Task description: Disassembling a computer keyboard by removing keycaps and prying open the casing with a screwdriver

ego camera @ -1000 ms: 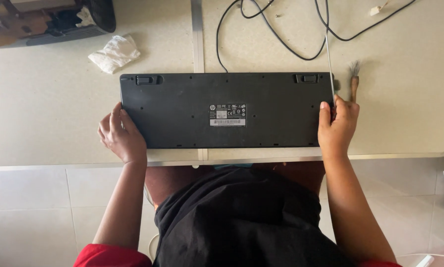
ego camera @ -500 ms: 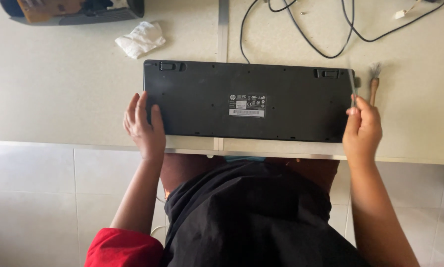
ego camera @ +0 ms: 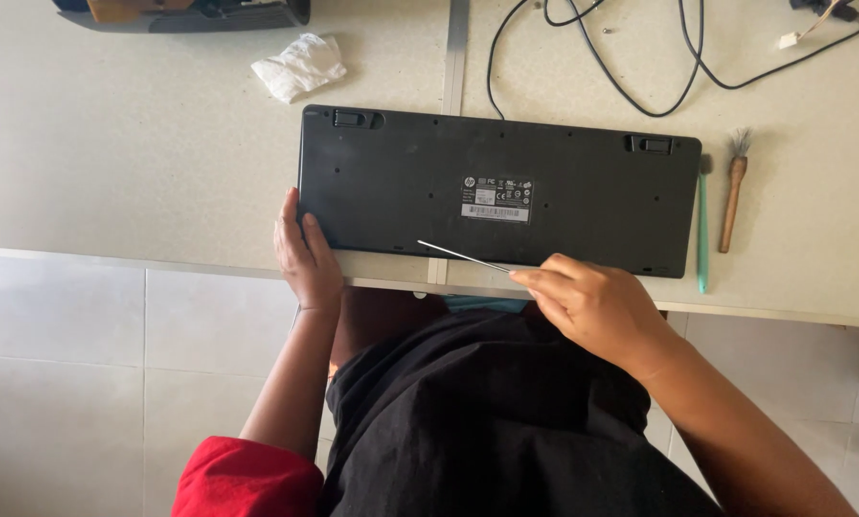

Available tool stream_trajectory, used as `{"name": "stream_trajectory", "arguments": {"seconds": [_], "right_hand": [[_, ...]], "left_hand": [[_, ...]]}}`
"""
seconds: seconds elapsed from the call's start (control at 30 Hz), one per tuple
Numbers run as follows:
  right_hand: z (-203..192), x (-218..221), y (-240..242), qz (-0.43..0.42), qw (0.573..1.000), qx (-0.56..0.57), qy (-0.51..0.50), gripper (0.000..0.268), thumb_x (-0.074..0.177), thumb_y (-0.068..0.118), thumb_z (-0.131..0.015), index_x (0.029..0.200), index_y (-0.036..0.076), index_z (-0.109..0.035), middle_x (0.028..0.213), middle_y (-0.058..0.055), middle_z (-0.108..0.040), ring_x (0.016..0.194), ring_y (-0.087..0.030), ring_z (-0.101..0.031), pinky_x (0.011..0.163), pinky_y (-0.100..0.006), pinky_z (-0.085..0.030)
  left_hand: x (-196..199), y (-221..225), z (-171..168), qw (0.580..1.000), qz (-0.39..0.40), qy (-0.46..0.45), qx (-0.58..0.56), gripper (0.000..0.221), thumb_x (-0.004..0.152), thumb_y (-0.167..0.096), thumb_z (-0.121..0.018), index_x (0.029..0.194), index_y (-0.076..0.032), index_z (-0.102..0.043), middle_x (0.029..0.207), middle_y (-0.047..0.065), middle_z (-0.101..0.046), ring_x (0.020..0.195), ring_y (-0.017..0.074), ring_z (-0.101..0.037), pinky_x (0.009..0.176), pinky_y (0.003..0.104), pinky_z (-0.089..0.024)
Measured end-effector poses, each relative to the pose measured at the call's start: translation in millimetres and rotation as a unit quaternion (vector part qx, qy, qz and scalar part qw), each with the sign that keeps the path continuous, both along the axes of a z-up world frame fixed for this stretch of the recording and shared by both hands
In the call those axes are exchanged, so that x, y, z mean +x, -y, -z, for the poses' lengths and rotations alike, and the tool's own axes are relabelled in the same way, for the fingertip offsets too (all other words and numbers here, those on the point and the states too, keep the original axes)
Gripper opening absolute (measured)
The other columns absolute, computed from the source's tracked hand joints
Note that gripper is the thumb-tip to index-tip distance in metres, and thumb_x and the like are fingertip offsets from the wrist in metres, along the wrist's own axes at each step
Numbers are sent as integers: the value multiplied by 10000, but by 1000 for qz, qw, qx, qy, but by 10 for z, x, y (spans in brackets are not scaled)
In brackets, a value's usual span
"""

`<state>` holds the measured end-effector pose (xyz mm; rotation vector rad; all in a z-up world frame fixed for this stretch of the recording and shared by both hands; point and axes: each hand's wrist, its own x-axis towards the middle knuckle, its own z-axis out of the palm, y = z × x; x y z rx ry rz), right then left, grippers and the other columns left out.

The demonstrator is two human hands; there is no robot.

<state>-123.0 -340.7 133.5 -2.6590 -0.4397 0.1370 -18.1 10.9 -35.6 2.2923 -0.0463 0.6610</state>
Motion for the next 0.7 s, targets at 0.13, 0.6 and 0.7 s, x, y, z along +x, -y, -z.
{"name": "stream_trajectory", "arguments": {"seconds": [0.13,0.6,0.7], "right_hand": [[-55,89,-105,-36,999,-22,5,202,951,187,-617,1105,228,-740,854,-12,-704,701,-319,-725,609,-437,-604],[-74,513,-491,-167,964,-185,89,65,925,252,-584,941,266,-644,728,44,-587,615,-243,-691,546,-363,-554],[-7,647,-266,-146,979,-134,47,111,976,277,-562,999,246,-666,726,16,-611,637,-271,-709,574,-389,-564]], "left_hand": [[-2,37,-32,1000,-4,-1,-24,358,1105,-127,-503,1455,-92,-572,1395,81,-652,1265,284,-629,1119,413,-432],[-27,57,-96,993,-18,-43,-107,352,1126,-144,-442,1445,-101,-584,1388,90,-667,1293,268,-616,1131,389,-453],[-36,69,-121,993,-19,-40,-109,354,1121,-135,-447,1446,-107,-586,1383,111,-667,1290,293,-613,1127,409,-453]]}}
